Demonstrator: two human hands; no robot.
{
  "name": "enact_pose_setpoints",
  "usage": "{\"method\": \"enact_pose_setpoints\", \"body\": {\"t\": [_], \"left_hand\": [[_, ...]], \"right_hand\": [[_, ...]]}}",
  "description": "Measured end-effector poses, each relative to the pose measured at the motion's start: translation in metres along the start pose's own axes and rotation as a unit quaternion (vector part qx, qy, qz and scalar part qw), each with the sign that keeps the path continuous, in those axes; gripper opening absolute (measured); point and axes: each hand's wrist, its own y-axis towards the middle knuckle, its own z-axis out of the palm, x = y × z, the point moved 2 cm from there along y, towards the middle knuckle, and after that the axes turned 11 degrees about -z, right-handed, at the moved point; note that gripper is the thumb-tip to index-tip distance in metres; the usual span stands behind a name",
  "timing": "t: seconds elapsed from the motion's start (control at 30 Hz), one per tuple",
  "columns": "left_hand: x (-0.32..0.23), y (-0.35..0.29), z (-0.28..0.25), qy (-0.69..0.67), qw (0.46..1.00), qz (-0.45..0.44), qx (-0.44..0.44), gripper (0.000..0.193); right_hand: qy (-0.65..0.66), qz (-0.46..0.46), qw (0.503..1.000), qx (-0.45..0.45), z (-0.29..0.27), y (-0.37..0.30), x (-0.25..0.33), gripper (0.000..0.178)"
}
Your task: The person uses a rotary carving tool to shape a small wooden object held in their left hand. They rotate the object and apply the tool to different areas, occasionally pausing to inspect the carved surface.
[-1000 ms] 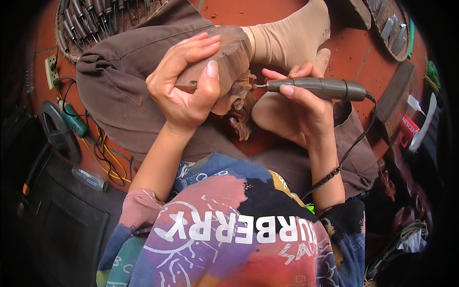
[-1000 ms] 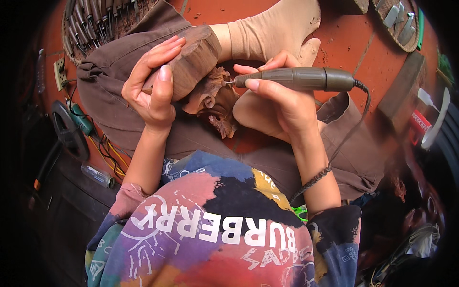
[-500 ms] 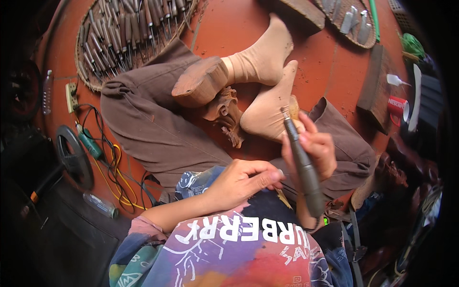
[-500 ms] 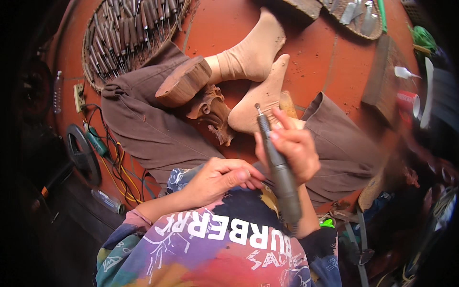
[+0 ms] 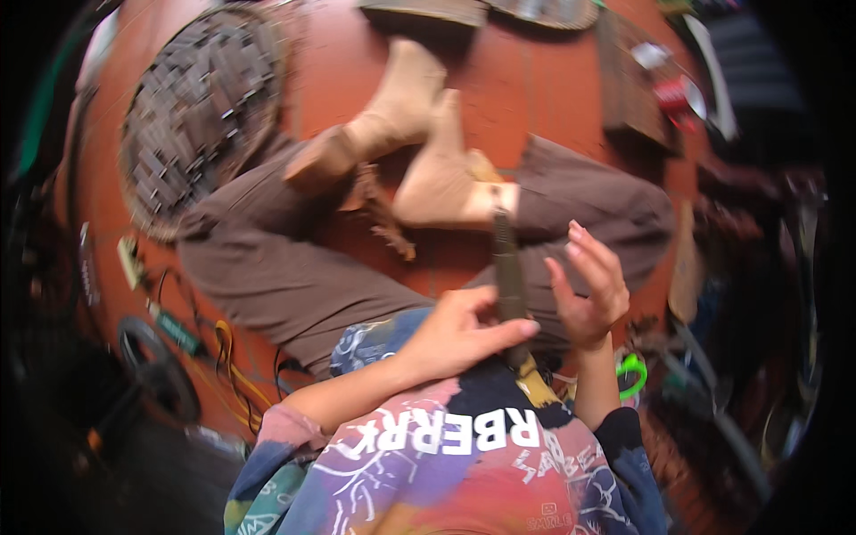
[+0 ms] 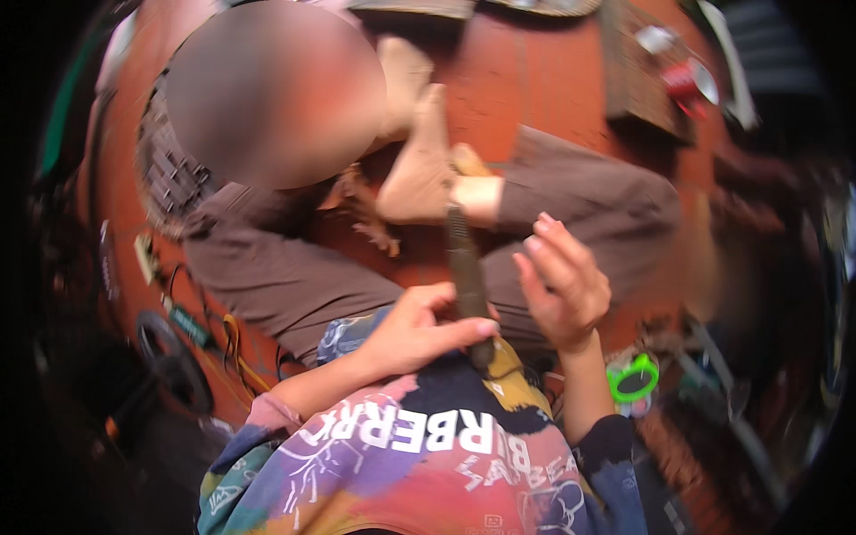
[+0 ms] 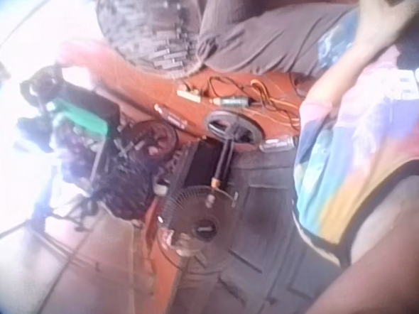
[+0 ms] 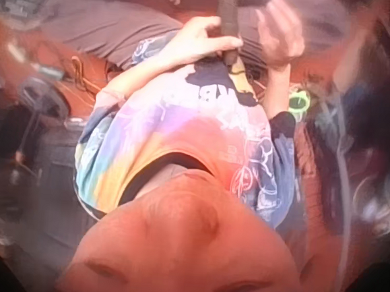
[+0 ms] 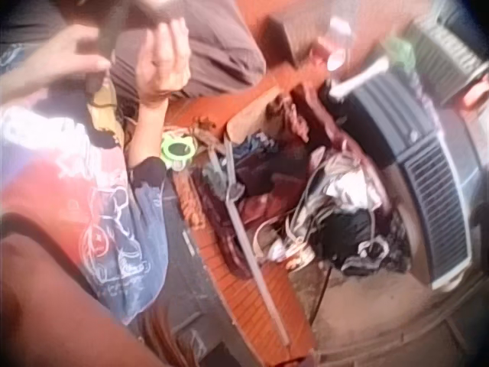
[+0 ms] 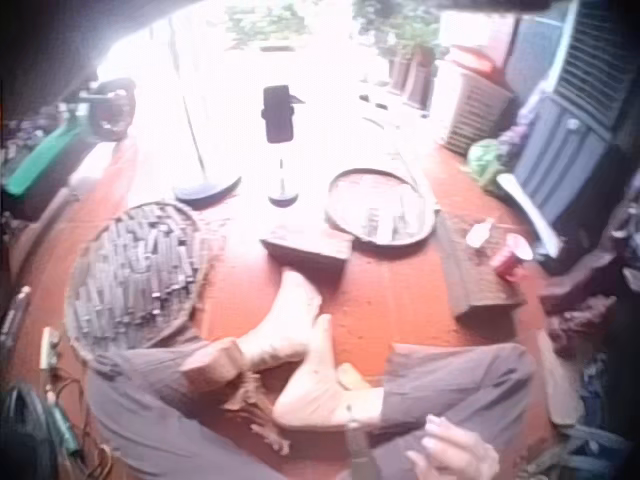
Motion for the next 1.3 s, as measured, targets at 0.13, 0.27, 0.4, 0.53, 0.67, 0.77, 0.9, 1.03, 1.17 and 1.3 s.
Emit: {"method": "enact_pose_setpoints", "body": {"t": [0.13,0.27,0.4,0.53,0.67,0.77,0.9,1.03,1.17,1.3], "left_hand": [[-0.01,0.011,-0.006,0.139,0.989,-0.011,-0.051,0.026],[-0.009,0.031,-0.006,0.121,0.992,0.032,-0.032,0.024],[-0.011,0.045,-0.009,0.163,0.986,0.011,-0.022,0.028],[-0.016,0.049,-0.008,0.191,0.982,0.008,-0.012,0.029],[-0.013,0.045,-0.015,0.175,0.985,0.009,-0.007,0.028],[-0.005,0.043,-0.015,0.157,0.987,0.012,-0.005,0.028],[0.004,0.039,-0.011,0.153,0.988,-0.001,-0.009,0.029],[0.008,0.039,-0.009,0.154,0.988,0.012,-0.003,0.026],[0.006,0.038,-0.006,0.158,0.987,0.017,-0.009,0.026],[0.002,0.041,-0.008,0.211,0.976,0.046,-0.015,0.031]], "right_hand": [[-0.078,0.361,0.927,-0.062,-0.099,-0.101,-0.033,0.031],[-0.21,0.487,0.848,-0.017,-0.206,-0.231,-0.019,0.023],[-0.24,0.578,0.759,0.18,-0.243,-0.306,0.055,0.026],[-0.247,0.673,0.669,0.195,-0.23,-0.355,0.091,0.035],[-0.234,0.666,0.639,0.305,-0.211,-0.361,0.098,0.041],[-0.277,0.639,0.638,0.327,-0.21,-0.378,0.106,0.045],[-0.293,0.67,0.599,0.327,-0.208,-0.382,0.102,0.047],[-0.35,0.657,0.565,0.357,-0.202,-0.378,0.095,0.044],[-0.357,0.576,0.695,0.242,-0.192,-0.306,0.066,0.041],[0.021,0.573,0.819,-0.035,-0.114,-0.165,0.034,0.02]]}}
